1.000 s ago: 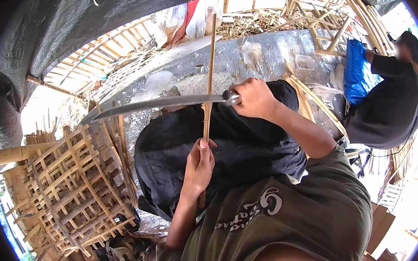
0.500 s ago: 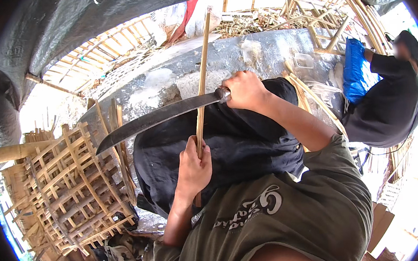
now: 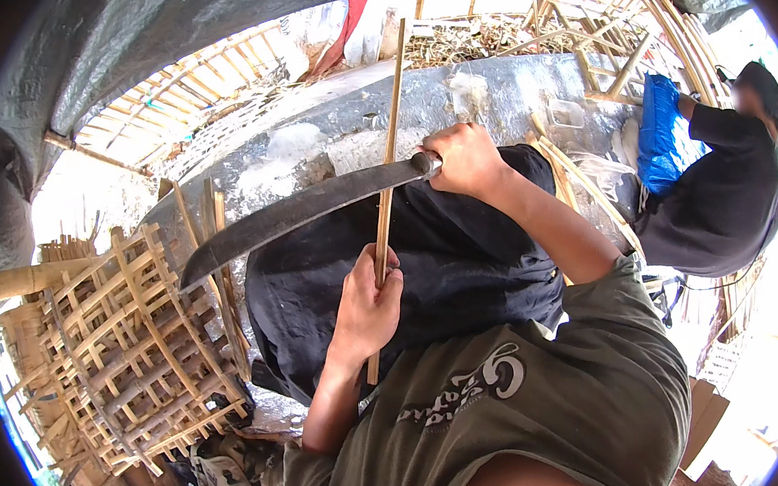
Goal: The person uses a curved blade to shave and shape thin bamboo strips. They hold the strips with one hand and carefully remove material with the blade, occasionally inspecting the edges. The person works on multiple strips, placing finished pieces aside.
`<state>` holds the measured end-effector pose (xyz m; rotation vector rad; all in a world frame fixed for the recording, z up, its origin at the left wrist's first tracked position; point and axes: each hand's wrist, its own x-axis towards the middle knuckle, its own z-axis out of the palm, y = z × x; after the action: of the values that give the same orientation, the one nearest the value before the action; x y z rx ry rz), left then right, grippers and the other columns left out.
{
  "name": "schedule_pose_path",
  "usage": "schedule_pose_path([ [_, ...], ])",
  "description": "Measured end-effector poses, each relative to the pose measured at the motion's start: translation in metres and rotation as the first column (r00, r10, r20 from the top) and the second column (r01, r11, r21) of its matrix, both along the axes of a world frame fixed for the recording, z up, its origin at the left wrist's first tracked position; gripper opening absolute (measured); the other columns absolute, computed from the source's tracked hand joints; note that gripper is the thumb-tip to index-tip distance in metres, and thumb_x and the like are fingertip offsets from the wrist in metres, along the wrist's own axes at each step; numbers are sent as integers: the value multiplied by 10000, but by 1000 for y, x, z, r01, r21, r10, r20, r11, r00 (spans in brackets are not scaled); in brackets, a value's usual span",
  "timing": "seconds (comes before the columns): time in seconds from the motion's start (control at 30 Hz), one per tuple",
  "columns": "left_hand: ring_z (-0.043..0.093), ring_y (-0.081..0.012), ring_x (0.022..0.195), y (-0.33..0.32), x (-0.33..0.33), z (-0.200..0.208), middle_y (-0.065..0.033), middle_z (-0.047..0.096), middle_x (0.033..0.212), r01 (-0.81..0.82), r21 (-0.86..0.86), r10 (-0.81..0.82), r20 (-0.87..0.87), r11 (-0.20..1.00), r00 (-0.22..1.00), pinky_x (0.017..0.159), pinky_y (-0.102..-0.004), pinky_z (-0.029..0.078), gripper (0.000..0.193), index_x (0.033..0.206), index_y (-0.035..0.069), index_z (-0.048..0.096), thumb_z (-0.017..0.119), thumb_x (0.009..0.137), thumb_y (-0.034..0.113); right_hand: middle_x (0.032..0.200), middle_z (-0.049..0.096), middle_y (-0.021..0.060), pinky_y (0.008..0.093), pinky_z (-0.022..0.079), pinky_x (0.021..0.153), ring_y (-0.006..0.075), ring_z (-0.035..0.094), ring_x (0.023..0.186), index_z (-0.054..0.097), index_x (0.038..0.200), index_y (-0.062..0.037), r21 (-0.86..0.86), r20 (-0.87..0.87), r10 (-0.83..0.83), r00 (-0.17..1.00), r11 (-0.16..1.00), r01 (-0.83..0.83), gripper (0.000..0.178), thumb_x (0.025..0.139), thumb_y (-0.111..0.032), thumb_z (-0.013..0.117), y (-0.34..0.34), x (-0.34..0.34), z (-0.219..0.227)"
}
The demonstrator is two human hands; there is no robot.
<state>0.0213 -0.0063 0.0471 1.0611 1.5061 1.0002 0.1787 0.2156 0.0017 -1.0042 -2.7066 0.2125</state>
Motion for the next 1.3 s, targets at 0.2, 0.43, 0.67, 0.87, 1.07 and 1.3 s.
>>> schedule_pose_path([
  [0.2, 359, -10, 503, 5, 7, 3, 60, 385, 673, 5, -175, 60, 365, 984, 929, 439, -221, 281, 131, 1069, 63, 482, 475, 954, 1, 742, 697, 89, 427, 578, 719, 294, 709, 762, 718, 860, -143, -19, 5, 24, 1000, 1000, -24, 223, 657, -230, 690, 5, 10, -4],
  [0.43, 427, -54, 535, 5, 13, -8, 18, 448, 665, -31, -159, 80, 317, 987, 945, 488, -259, 348, 121, 1053, 40, 510, 487, 943, -4, 748, 703, 111, 430, 584, 687, 325, 703, 722, 727, 844, -120, -130, -183, -51, 982, 991, 27, 198, 669, -193, 671, -7, 25, -2],
  [0.67, 534, -252, 476, 5, 16, -8, -134, 515, 617, -27, 143, 54, -191, 989, 980, 487, -358, 404, 99, 1000, -2, 476, 558, 978, 49, 712, 689, 143, 448, 591, 690, 351, 703, 712, 709, 777, -86, -8, -5, -44, 999, 999, 44, 169, 679, -217, 665, -12, 20, 15],
  [0.87, 595, -342, 588, -1, 13, 10, -182, 564, 694, -70, 125, 99, -244, 990, 965, 564, -388, 431, 58, 970, 2, 493, 542, 973, 34, 731, 695, 157, 464, 592, 701, 363, 704, 734, 690, 723, -75, -36, 3, -57, 998, 998, 57, 159, 655, -214, 657, -8, 13, 19],
  [1.07, 590, -308, 616, -14, 5, 25, -168, 556, 721, -72, 157, 116, -289, 985, 950, 591, -386, 442, 49, 982, -1, 498, 532, 948, 2, 770, 709, 163, 427, 601, 746, 368, 701, 729, 772, 868, -129, -41, 109, -241, 964, 968, 246, 204, 717, -173, 642, 39, 16, 12],
  [1.3, 542, -291, 567, -5, 15, 17, -160, 514, 689, -80, 234, 140, -252, 969, 957, 565, -377, 409, 133, 1056, -4, 505, 536, 927, -23, 754, 699, 161, 445, 592, 779, 346, 702, 739, 750, 880, -100, -58, 12, -14, 1000, 998, 14, 210, 708, -141, 637, 18, 13, 39],
])
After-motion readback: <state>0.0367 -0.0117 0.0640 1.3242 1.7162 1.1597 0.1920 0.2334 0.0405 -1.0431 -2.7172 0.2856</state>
